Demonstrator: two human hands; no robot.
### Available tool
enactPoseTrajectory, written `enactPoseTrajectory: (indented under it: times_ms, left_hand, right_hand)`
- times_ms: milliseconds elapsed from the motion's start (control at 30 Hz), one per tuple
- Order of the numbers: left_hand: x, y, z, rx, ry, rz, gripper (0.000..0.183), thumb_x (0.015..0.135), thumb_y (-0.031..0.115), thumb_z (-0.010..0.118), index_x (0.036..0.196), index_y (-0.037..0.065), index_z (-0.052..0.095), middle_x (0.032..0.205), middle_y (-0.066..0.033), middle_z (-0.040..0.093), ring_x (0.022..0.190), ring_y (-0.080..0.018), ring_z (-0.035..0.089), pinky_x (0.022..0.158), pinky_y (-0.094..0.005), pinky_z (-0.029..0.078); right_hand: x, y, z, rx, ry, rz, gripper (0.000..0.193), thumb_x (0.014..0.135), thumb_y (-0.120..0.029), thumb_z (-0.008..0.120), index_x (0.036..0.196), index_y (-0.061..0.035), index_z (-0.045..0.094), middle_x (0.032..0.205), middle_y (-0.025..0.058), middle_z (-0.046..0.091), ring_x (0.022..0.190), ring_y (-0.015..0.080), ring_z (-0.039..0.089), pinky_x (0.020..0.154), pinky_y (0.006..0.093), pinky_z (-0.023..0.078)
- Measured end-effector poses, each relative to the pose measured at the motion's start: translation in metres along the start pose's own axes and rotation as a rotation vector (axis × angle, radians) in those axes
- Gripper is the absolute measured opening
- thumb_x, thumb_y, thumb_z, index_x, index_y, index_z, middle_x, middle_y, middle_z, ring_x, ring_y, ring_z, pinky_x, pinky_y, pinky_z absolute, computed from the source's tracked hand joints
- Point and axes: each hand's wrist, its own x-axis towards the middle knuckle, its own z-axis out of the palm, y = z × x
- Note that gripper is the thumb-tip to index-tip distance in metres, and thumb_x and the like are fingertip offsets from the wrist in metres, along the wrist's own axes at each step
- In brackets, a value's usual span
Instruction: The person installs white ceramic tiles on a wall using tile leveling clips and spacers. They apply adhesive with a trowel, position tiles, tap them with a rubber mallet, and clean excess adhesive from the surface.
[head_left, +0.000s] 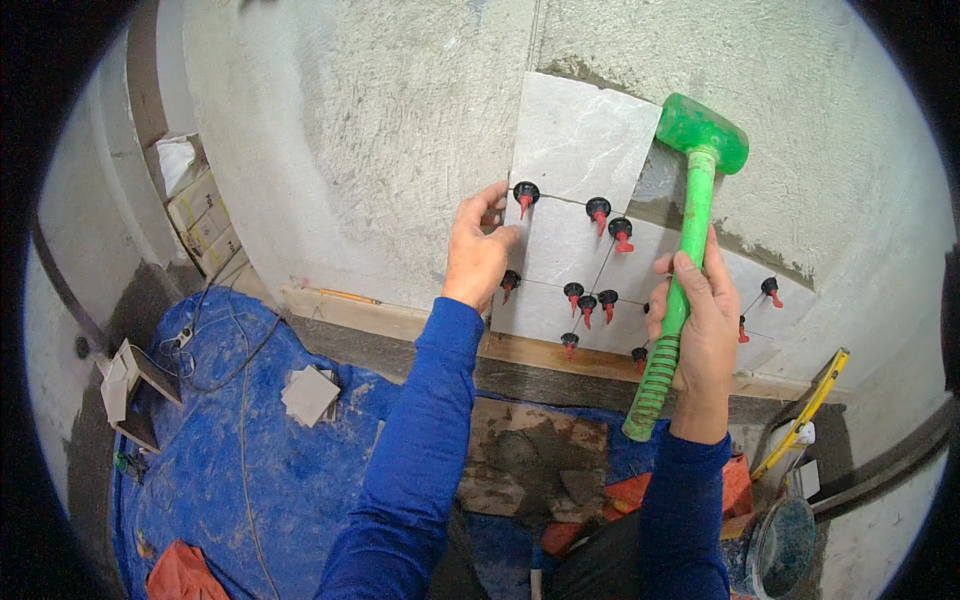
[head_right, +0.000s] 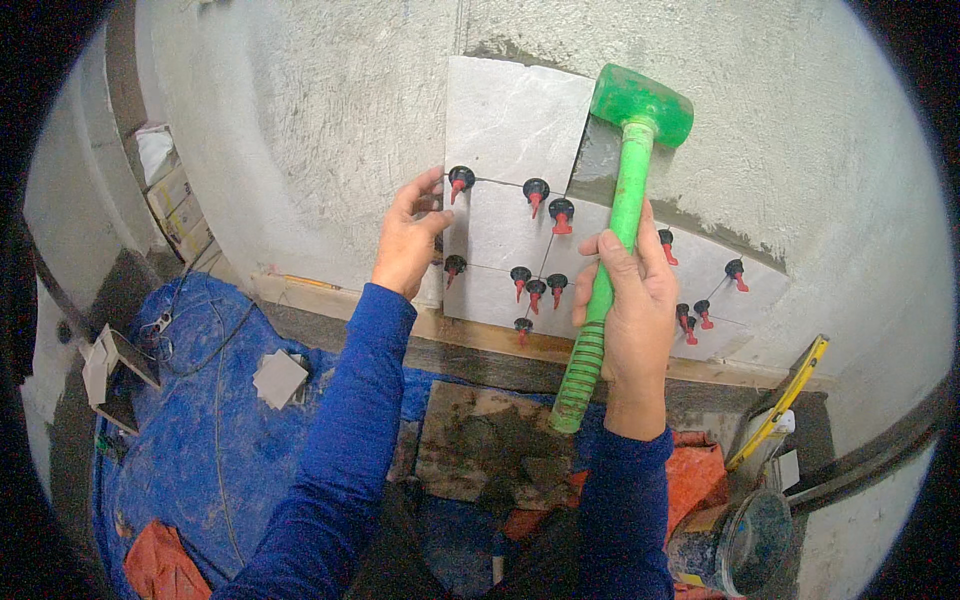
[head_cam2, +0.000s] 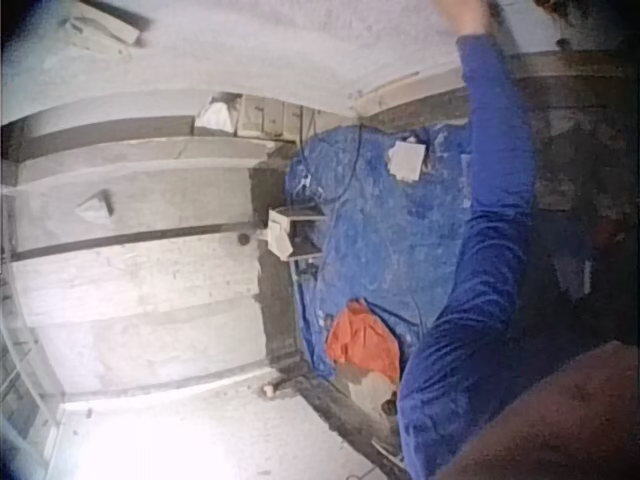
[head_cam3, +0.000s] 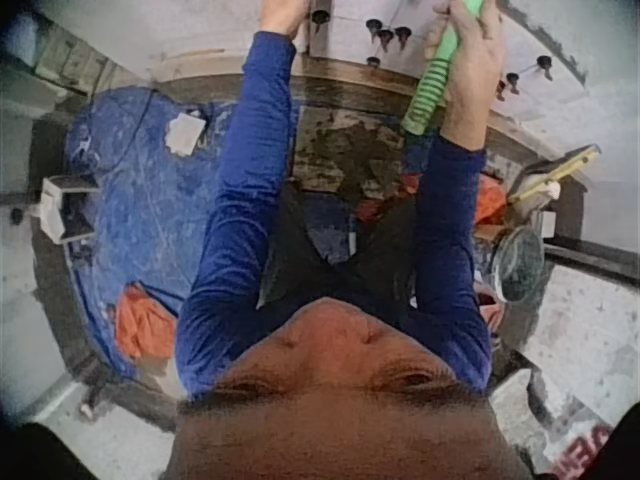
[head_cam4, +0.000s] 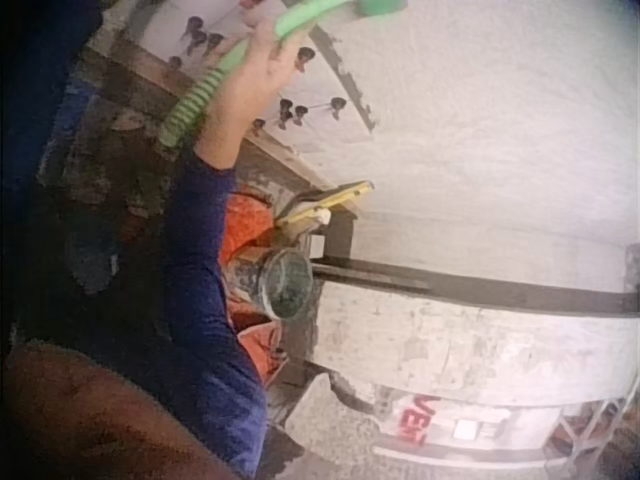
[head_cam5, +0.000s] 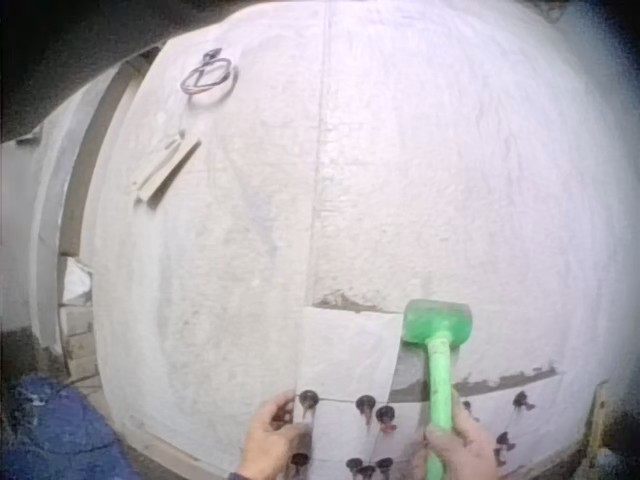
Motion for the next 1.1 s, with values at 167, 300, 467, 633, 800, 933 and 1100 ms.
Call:
enactPoseTrajectory:
  times_ms: [167, 300, 467, 633, 800, 933, 1100]
  left_hand:
    - [0.004, -0.005, -0.002, 0.033, -0.01, 0.028, 0.065, 0.087, 0.003, 0.067, 0.15, 0.011, 0.056, 0.138, -0.0136, 0.06, 0.118, -0.0263, 0.061, 0.094, -0.0392, 0.054]
    - [0.003, -0.004, -0.001, 0.028, 0.002, -0.017, 0.065, 0.086, 0.003, 0.068, 0.15, 0.013, 0.057, 0.134, -0.0123, 0.06, 0.115, -0.0257, 0.061, 0.088, -0.0378, 0.057]
    - [-0.001, 0.003, 0.0, 0.028, 0.01, -0.049, 0.064, 0.085, 0.002, 0.068, 0.147, 0.011, 0.059, 0.133, -0.0113, 0.059, 0.115, -0.0248, 0.059, 0.093, -0.0376, 0.054]
    - [-0.002, 0.007, 0.0, 0.029, 0.017, -0.039, 0.065, 0.082, -0.001, 0.069, 0.146, 0.006, 0.059, 0.132, -0.0118, 0.058, 0.116, -0.025, 0.057, 0.105, -0.0383, 0.049]
    - [-0.001, 0.006, 0.001, -0.007, 0.021, -0.034, 0.065, 0.081, -0.001, 0.07, 0.145, 0.005, 0.06, 0.13, -0.0116, 0.058, 0.114, -0.0246, 0.057, 0.104, -0.0381, 0.049]
    - [-0.001, 0.004, 0.002, -0.022, 0.022, -0.019, 0.065, 0.081, -0.001, 0.07, 0.145, 0.005, 0.06, 0.13, -0.0119, 0.058, 0.115, -0.0246, 0.057, 0.105, -0.0381, 0.048]
    - [-0.003, 0.005, 0.001, 0.064, 0.013, 0.01, 0.066, 0.085, -0.001, 0.066, 0.149, 0.009, 0.057, 0.138, -0.0135, 0.059, 0.121, -0.0256, 0.059, 0.104, -0.0383, 0.051]
  right_hand:
    - [0.001, 0.001, 0.0, 0.021, 0.006, 0.006, 0.068, 0.105, -0.02, 0.063, 0.164, -0.0045, 0.032, 0.096, 0.007, 0.064, 0.062, 0.0097, 0.06, 0.045, 0.0242, 0.049]
    - [0.0, 0.002, 0.002, 0.032, 0.046, 0.002, 0.068, 0.105, -0.02, 0.063, 0.164, -0.0052, 0.031, 0.096, 0.0067, 0.064, 0.062, 0.01, 0.06, 0.045, 0.0246, 0.049]
    - [0.0, 0.0, 0.003, 0.019, 0.012, 0.009, 0.066, 0.106, -0.017, 0.061, 0.164, -0.0064, 0.033, 0.096, 0.0065, 0.063, 0.061, 0.0102, 0.06, 0.044, 0.0245, 0.049]
    - [-0.001, -0.003, 0.005, 0.015, 0.012, 0.012, 0.064, 0.106, -0.013, 0.058, 0.164, -0.0063, 0.032, 0.096, 0.0074, 0.063, 0.061, 0.0105, 0.061, 0.043, 0.0241, 0.049]
    - [-0.002, -0.002, 0.005, 0.033, 0.043, 0.012, 0.063, 0.106, -0.013, 0.058, 0.163, -0.0061, 0.033, 0.096, 0.0076, 0.063, 0.061, 0.0104, 0.06, 0.043, 0.0242, 0.049]
    - [-0.001, -0.003, 0.003, 0.0, 0.013, 0.02, 0.063, 0.106, -0.013, 0.058, 0.163, -0.0062, 0.034, 0.096, 0.0078, 0.063, 0.06, 0.0104, 0.06, 0.043, 0.0244, 0.049]
    - [-0.003, -0.003, 0.005, 0.005, 0.021, 0.015, 0.063, 0.106, -0.012, 0.059, 0.163, -0.0064, 0.034, 0.096, 0.0078, 0.063, 0.061, 0.0105, 0.06, 0.043, 0.0244, 0.049]
